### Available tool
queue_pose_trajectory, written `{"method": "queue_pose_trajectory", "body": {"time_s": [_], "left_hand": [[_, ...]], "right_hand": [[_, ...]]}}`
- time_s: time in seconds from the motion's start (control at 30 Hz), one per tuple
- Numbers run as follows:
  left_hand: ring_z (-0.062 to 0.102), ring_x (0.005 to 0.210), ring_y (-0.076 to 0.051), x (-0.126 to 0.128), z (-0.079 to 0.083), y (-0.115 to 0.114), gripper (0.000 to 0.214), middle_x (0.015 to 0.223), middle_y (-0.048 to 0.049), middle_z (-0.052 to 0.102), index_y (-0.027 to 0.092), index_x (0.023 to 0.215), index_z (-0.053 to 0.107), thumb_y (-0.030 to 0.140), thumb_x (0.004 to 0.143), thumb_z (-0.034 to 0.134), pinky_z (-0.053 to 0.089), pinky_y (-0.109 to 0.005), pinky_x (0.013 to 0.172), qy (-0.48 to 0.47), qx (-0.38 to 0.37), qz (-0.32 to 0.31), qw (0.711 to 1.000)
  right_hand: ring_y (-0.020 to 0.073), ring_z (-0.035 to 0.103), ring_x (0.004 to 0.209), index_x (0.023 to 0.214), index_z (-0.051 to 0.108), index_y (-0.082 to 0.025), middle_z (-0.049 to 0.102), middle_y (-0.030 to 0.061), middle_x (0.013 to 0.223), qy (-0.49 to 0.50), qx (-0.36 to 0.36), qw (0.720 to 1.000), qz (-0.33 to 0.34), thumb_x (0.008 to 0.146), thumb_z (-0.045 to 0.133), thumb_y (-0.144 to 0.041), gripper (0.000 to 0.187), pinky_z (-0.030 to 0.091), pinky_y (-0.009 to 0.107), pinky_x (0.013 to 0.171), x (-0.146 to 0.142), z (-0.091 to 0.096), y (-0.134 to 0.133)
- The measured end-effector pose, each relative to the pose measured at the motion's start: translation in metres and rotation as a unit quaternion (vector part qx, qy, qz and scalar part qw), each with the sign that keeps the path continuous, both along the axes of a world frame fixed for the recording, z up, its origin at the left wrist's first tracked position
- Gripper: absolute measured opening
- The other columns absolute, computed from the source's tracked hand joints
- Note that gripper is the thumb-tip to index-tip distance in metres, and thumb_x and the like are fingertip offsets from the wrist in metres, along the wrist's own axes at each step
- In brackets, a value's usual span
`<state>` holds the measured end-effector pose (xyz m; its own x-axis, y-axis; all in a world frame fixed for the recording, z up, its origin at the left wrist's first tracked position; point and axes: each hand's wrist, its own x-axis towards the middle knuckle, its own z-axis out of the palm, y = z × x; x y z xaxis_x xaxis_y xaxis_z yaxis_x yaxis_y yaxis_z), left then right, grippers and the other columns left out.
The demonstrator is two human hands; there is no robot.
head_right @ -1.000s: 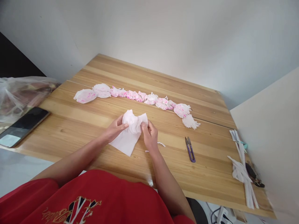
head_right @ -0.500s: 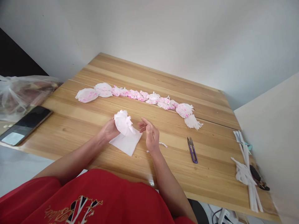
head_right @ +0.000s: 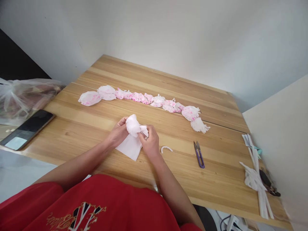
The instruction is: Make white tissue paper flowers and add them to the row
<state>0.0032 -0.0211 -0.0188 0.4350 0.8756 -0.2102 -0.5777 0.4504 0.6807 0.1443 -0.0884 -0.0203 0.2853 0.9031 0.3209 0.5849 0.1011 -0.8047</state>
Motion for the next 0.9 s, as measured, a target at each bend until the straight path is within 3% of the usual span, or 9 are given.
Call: {"method": "queue_pose_trajectory", "body": {"time_s": [0.1,0.2,0.37,0.5,0.73,0.9], "left_hand": [[0.057,0.068,-0.009,0.001,0.004,-0.004,0.043,0.085,0.0016,0.064,0.018,0.095,0.06,0.028,0.06,0.083,0.044,-0.021,0.066,0.026,0.036,-0.019,0.999],[0.059,0.077,-0.011,0.0,0.006,-0.006,0.052,0.094,-0.0008,0.065,0.018,0.103,0.061,0.027,0.058,0.085,0.045,-0.021,0.072,0.067,0.078,-0.019,0.994],[0.056,0.071,-0.012,0.0,0.005,-0.007,0.033,0.078,-0.001,0.064,0.014,0.083,0.064,0.024,0.059,0.083,0.043,-0.021,0.067,0.154,0.156,-0.011,0.976],[0.055,0.068,-0.012,-0.001,0.003,-0.006,0.032,0.076,-0.0006,0.064,0.015,0.08,0.062,0.024,0.057,0.082,0.043,-0.022,0.065,0.173,0.157,0.016,0.972],[0.055,0.068,-0.011,-0.001,-0.003,-0.004,0.035,0.076,0.0007,0.063,0.015,0.081,0.058,0.023,0.056,0.081,0.043,-0.021,0.064,0.194,0.142,0.063,0.969],[0.059,0.074,-0.014,-0.001,-0.005,-0.003,0.028,0.082,-0.0026,0.065,0.014,0.084,0.06,0.029,0.065,0.074,0.045,-0.023,0.067,0.217,0.164,0.055,0.961]], "right_hand": [[0.0159,0.054,0.072,0.086,0.058,-0.022,0.061,0.0,0.08,-0.004,0.031,0.999,-0.043,0.081,0.062,-0.027,0.008,0.044,0.028,0.068,0.004,-0.001,0.001],[0.0156,0.053,0.073,0.082,0.056,-0.023,0.06,0.0,0.081,-0.027,0.093,0.994,-0.04,0.08,0.062,-0.021,0.006,0.043,0.028,0.066,0.007,0.001,0.001],[0.0173,0.055,0.076,0.075,0.057,-0.024,0.059,0.0019,0.079,-0.087,0.137,0.987,-0.005,0.084,0.058,-0.018,0.011,0.045,0.031,0.067,0.007,0.004,-0.001],[0.0178,0.057,0.077,0.085,0.064,-0.024,0.061,0.0039,0.082,-0.113,0.145,0.983,0.012,0.086,0.056,-0.018,0.01,0.048,0.031,0.067,0.005,0.003,-0.003],[0.0189,0.062,0.09,0.114,0.062,-0.026,0.066,0.0066,0.098,-0.17,0.137,0.97,0.109,0.088,0.051,-0.012,0.032,0.052,0.033,0.077,0.001,0.0,-0.004],[0.0181,0.062,0.088,0.115,0.061,-0.024,0.067,0.0075,0.099,-0.118,0.098,0.981,0.119,0.091,0.05,-0.017,0.027,0.052,0.031,0.072,0.001,-0.002,-0.002]]}}
